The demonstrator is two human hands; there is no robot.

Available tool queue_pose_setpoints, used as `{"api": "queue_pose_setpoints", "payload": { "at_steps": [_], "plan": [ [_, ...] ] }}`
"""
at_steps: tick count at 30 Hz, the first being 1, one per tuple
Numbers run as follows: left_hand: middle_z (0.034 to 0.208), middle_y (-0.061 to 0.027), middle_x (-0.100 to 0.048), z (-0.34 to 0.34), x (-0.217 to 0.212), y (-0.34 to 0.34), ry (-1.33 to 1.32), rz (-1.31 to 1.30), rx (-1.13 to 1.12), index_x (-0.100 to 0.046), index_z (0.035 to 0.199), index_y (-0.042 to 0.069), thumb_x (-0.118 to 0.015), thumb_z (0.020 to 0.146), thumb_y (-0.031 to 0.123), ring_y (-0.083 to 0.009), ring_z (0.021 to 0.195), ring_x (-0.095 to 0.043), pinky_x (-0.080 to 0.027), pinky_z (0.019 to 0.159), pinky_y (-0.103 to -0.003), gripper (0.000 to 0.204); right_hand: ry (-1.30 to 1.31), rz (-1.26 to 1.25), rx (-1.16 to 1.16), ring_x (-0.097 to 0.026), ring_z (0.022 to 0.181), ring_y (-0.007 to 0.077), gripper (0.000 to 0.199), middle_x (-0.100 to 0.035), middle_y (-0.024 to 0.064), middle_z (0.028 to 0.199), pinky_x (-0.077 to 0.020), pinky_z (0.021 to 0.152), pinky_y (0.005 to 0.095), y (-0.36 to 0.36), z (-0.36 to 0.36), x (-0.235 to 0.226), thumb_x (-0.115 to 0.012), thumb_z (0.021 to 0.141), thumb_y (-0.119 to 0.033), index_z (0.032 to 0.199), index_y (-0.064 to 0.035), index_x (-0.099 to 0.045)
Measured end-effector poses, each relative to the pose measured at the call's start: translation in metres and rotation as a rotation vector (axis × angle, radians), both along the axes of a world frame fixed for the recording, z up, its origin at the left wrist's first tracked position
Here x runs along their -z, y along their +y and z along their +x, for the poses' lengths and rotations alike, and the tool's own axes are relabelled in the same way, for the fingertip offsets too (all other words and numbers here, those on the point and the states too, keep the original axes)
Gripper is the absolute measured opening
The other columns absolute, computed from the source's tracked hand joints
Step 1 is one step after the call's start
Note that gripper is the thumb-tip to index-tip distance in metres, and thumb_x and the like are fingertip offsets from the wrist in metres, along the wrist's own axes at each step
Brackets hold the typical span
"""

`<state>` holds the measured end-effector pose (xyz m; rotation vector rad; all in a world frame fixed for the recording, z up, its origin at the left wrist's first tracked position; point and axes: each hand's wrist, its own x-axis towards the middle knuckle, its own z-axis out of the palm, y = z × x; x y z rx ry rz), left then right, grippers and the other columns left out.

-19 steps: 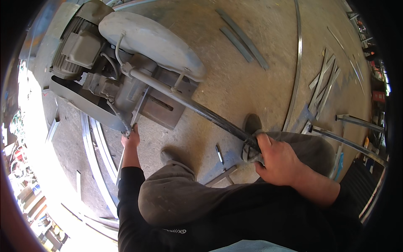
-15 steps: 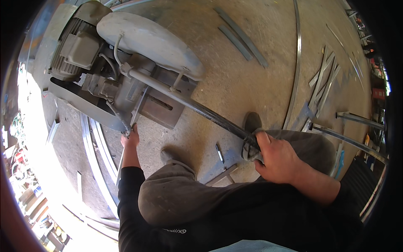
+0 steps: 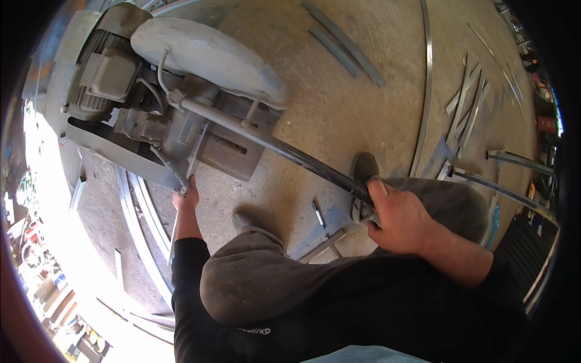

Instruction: The person measures and marks a metal bar with a tape measure and marker, then uses a chop saw to cut the bar. After cutting, the person deburrs the cut edge on the saw and repeats the measure-mark-cut cycle on another piece.

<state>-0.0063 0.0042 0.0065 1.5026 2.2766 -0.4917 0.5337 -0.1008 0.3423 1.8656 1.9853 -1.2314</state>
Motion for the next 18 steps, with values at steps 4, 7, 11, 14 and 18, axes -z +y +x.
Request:
{"api": "queue_pose_setpoints", "payload": {
  "at_steps": [4, 7, 11, 14, 18],
  "plan": [
    [0.144, -0.0227, -0.062, -0.0002, 0.0019, -0.0011, 0.031, 0.010, 0.017, -0.051, 0.153, 0.012, -0.046, 0.102, 0.068, -0.0434, 0.129, -0.061, -0.050, 0.107, -0.052, 0.076, 0.002, -0.023, -0.002, -0.069, 0.088, 0.0456, 0.047, -0.065, 0.0259, 0.099, -0.0556, 0.077, 0.0543, 0.0006, 0.0009, 0.0010, -0.074, 0.082, -0.011, 0.116, 0.0024, -0.044],
    [0.144, -0.0220, -0.062, -0.0008, 0.0009, -0.0008, 0.024, 0.011, 0.022, -0.051, 0.152, 0.012, -0.045, 0.102, 0.068, -0.0430, 0.129, -0.061, -0.050, 0.107, -0.052, 0.076, -0.010, -0.025, -0.013, -0.069, 0.090, 0.0455, 0.048, -0.065, 0.0262, 0.101, -0.0558, 0.079, 0.0538, 0.0012, 0.0004, 0.0026, -0.074, 0.082, -0.012, 0.116, 0.0025, -0.044],
    [0.144, -0.0214, -0.062, 0.0000, -0.0022, 0.0001, 0.025, 0.003, 0.033, -0.052, 0.152, 0.012, -0.044, 0.102, 0.068, -0.0426, 0.130, -0.061, -0.050, 0.107, -0.052, 0.075, -0.038, -0.021, -0.033, -0.069, 0.094, 0.0455, 0.049, -0.065, 0.0265, 0.103, -0.0559, 0.081, 0.0533, 0.0013, -0.0004, 0.0040, -0.075, 0.082, -0.012, 0.118, 0.0028, -0.044],
    [0.145, -0.0211, -0.062, 0.0009, -0.0043, 0.0012, 0.018, -0.003, 0.027, -0.052, 0.152, 0.013, -0.044, 0.102, 0.068, -0.0423, 0.130, -0.061, -0.050, 0.107, -0.052, 0.075, -0.044, -0.035, -0.036, -0.069, 0.095, 0.0455, 0.050, -0.065, 0.0269, 0.104, -0.0559, 0.083, 0.0532, 0.0022, -0.0006, 0.0041, -0.075, 0.082, -0.012, 0.118, 0.0031, -0.044],
    [0.146, -0.0211, -0.061, 0.0007, -0.0060, 0.0012, 0.013, 0.005, 0.016, -0.052, 0.152, 0.013, -0.045, 0.102, 0.068, -0.0420, 0.131, -0.061, -0.050, 0.108, -0.052, 0.075, -0.055, -0.051, -0.047, -0.070, 0.096, 0.0454, 0.050, -0.066, 0.0271, 0.104, -0.0560, 0.084, 0.0532, 0.0045, -0.0016, 0.0030, -0.075, 0.082, -0.013, 0.119, 0.0033, -0.044]
  ]
}}
